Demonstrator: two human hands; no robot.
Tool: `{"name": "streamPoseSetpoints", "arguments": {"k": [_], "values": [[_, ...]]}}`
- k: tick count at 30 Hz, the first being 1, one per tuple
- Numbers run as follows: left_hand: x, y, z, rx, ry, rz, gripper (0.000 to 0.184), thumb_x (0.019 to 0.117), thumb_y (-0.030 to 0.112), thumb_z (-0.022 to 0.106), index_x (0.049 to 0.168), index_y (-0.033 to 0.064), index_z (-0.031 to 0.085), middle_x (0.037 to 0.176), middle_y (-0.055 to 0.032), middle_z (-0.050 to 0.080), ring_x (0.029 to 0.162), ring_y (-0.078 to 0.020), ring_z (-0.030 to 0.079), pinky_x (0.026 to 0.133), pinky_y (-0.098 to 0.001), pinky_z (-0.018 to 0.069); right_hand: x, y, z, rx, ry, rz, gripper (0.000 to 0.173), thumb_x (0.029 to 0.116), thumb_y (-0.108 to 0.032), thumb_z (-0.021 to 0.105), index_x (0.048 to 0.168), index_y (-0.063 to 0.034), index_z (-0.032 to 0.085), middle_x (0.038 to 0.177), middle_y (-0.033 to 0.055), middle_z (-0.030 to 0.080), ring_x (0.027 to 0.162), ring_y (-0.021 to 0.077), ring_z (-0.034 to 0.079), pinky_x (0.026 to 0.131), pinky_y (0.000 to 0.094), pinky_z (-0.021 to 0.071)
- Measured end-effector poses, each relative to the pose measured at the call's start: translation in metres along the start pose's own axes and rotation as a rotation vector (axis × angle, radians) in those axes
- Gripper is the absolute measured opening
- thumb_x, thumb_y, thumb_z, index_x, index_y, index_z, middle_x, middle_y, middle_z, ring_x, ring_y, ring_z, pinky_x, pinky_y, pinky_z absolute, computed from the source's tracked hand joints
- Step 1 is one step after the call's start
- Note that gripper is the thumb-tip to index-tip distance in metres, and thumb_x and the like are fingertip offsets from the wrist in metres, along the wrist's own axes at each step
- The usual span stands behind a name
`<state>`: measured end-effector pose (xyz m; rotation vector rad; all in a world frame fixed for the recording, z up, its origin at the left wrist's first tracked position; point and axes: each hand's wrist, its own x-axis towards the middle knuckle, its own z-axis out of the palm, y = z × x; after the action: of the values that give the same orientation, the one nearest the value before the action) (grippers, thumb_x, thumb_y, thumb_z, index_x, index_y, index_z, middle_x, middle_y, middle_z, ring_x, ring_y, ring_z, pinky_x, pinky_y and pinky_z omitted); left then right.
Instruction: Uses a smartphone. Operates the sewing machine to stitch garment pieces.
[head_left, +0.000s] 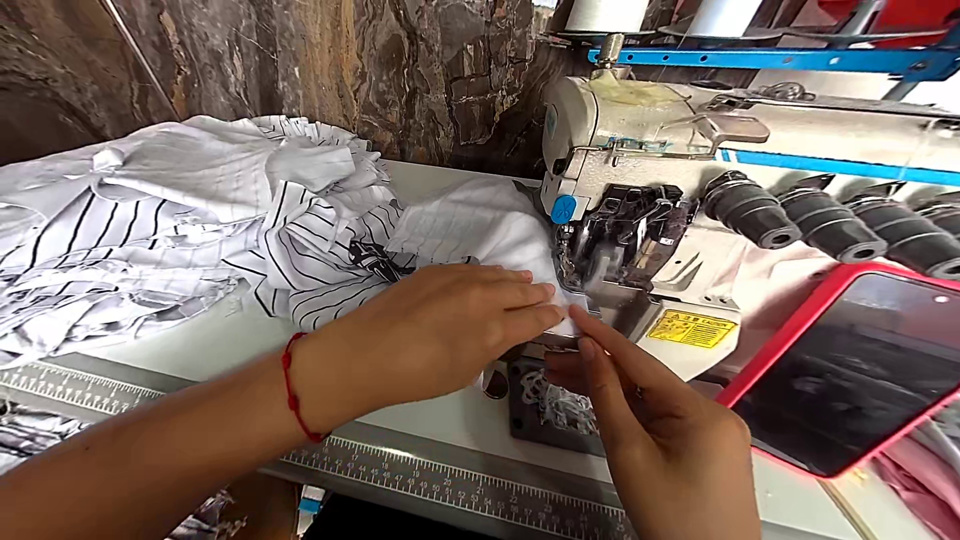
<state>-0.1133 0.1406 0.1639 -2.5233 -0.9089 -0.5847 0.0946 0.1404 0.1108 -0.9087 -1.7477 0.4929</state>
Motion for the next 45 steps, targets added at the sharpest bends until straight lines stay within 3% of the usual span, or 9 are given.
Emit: {"name": "streamPoseSetpoints", "arguments": {"k": [9, 13, 25, 28, 31, 34, 36, 40, 45], "values": [[0.022, -0.018, -0.015, -0.121, -0.247, -0.123, 0.041, 0.0966, 0.006, 0.052, 0.132, 0.0141, 0.071, 0.139, -0.0084, 0.066, 0.127, -0.0245, 0.064, 0.097, -0.0395, 0.0556, 0.001, -0.001, -0.002, -0.223, -0.024, -0.048, 0.035, 0.1016, -0.016, 0.051, 0.124, 0.0026, 0.070, 0.078, 0.0038, 0.075, 0.066, 0.0042, 0.072, 0.060, 0.0207, 0.0605], [0.031, -0.030, -0.015, -0.177, -0.291, -0.177, 0.043, 0.0974, 0.003, 0.050, 0.134, 0.0133, 0.070, 0.140, -0.0080, 0.065, 0.130, -0.0227, 0.062, 0.105, -0.0391, 0.0510, -0.001, -0.002, -0.001, -0.232, -0.025, -0.053, 0.036, 0.1012, -0.016, 0.051, 0.124, 0.0034, 0.069, 0.073, 0.0023, 0.073, 0.062, 0.0036, 0.071, 0.057, 0.0205, 0.0598], [0.029, -0.080, 0.003, -0.200, -0.260, -0.392, 0.044, 0.0987, -0.004, 0.045, 0.133, 0.0082, 0.069, 0.140, -0.0128, 0.065, 0.131, -0.0285, 0.061, 0.112, -0.0456, 0.0452, -0.004, 0.002, 0.003, -0.251, -0.006, -0.048, 0.038, 0.1009, -0.019, 0.050, 0.128, 0.0005, 0.069, 0.068, -0.0009, 0.071, 0.056, 0.0032, 0.068, 0.054, 0.0204, 0.0581], [0.003, -0.058, -0.003, -0.055, -0.098, -0.367, 0.035, 0.0951, -0.002, 0.052, 0.118, 0.0066, 0.077, 0.119, -0.0132, 0.075, 0.110, -0.0306, 0.072, 0.094, -0.0503, 0.0569, -0.011, 0.000, -0.002, -0.117, -0.057, -0.037, 0.040, 0.1008, -0.016, 0.053, 0.131, 0.0071, 0.063, 0.076, 0.0017, 0.075, 0.064, 0.0040, 0.071, 0.060, 0.0215, 0.0605], [-0.022, 0.005, -0.011, 0.075, 0.167, -0.271, 0.022, 0.0884, 0.005, 0.055, 0.087, 0.0072, 0.077, 0.080, -0.0046, 0.068, 0.071, -0.0195, 0.067, 0.062, -0.0363, 0.0564, -0.027, -0.008, -0.008, 0.176, -0.107, 0.029, 0.030, 0.1049, -0.009, 0.049, 0.120, 0.0118, 0.065, 0.089, 0.0076, 0.076, 0.078, 0.0081, 0.075, 0.073, 0.0262, 0.0639], [-0.032, 0.081, 0.005, -0.056, 0.212, -0.266, 0.021, 0.0981, 0.004, 0.053, 0.098, 0.0047, 0.074, 0.082, -0.0078, 0.069, 0.077, -0.0207, 0.067, 0.072, -0.0314, 0.0556, -0.029, -0.003, 0.002, 0.401, -0.222, 0.145, 0.038, 0.1092, -0.020, 0.041, 0.115, 0.0062, 0.069, 0.098, 0.0040, 0.075, 0.089, 0.0056, 0.072, 0.081, 0.0269, 0.0618], [-0.028, 0.108, 0.025, -0.133, 0.178, -0.261, 0.019, 0.0974, 0.001, 0.055, 0.102, 0.0016, 0.073, 0.090, -0.0110, 0.073, 0.086, -0.0221, 0.071, 0.081, -0.0306, 0.0574, -0.024, 0.001, 0.011, 0.413, -0.160, 0.183, 0.033, 0.1061, -0.022, 0.046, 0.096, -0.0030, 0.072, 0.085, -0.0033, 0.073, 0.078, -0.0001, 0.068, 0.072, 0.0213, 0.0576], [-0.025, 0.110, 0.033, -0.323, 0.107, -0.305, 0.027, 0.1042, 0.010, 0.053, 0.124, 0.0014, 0.070, 0.119, -0.0159, 0.073, 0.112, -0.0253, 0.071, 0.100, -0.0359, 0.0541, -0.009, 0.015, -0.007, 0.314, 0.066, 0.262, 0.034, 0.1039, -0.016, 0.046, 0.077, -0.0123, 0.066, 0.064, -0.0084, 0.061, 0.057, -0.0015, 0.056, 0.053, 0.0166, 0.0450], [-0.032, 0.086, 0.042, -0.172, 0.190, -0.318, 0.024, 0.1062, 0.018, 0.052, 0.118, 0.0067, 0.070, 0.112, -0.0133, 0.074, 0.106, -0.0243, 0.071, 0.093, -0.0372, 0.0556, -0.003, 0.027, -0.023, 0.214, 0.103, 0.343, 0.036, 0.1077, -0.025, 0.046, 0.080, -0.0143, 0.065, 0.060, -0.0077, 0.050, 0.052, 0.0011, 0.046, 0.049, 0.0187, 0.0355]]}}
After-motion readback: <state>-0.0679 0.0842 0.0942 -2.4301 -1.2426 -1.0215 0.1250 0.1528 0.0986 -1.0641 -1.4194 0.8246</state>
